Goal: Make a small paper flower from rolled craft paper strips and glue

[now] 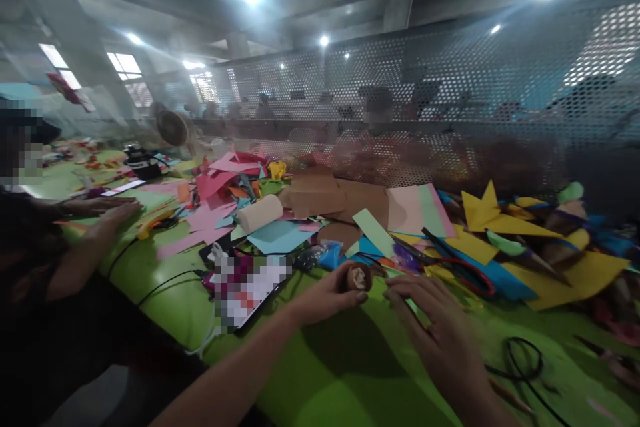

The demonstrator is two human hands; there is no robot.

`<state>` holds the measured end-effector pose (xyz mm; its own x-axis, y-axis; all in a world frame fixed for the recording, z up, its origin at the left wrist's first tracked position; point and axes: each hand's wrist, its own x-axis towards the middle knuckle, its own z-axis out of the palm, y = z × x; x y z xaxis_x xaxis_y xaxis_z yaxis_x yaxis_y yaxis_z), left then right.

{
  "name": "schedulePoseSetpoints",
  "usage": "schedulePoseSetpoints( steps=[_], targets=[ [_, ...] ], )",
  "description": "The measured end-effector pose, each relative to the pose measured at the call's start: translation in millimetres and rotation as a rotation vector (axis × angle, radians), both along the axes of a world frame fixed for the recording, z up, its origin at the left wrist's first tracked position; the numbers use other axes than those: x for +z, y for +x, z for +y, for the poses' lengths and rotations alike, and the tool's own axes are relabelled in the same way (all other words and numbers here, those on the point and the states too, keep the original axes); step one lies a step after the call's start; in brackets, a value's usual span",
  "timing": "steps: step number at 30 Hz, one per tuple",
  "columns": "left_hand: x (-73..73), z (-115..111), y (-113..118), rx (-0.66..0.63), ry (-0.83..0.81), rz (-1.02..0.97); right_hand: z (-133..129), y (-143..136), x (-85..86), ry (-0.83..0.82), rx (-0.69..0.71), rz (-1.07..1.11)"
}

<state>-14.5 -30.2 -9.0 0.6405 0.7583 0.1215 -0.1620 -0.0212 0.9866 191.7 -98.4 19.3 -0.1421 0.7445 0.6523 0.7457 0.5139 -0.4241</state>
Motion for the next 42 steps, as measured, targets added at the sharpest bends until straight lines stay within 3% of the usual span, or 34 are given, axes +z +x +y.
schedulePoseSetpoints(
  steps=[9,22,34,42],
  targets=[
    [-3.1,1,2,0.016,-0.071,-0.004,-3,-5,10.0,0.039,0.022,-0.017],
    [2.4,-2,4,0.026,-0.143,-0.066,-5,-13,9.0,0.022,0.091,-0.026],
    [-5.0,-6,1,0.021,-0.29,-0.111,-5,-18,1.5,-0.123,0.081,-0.053],
    [-2.9,-7,-2,0.0,-0.184,-0.02,-3,-22,-2.2,-0.054,0.112,-0.212]
  ],
)
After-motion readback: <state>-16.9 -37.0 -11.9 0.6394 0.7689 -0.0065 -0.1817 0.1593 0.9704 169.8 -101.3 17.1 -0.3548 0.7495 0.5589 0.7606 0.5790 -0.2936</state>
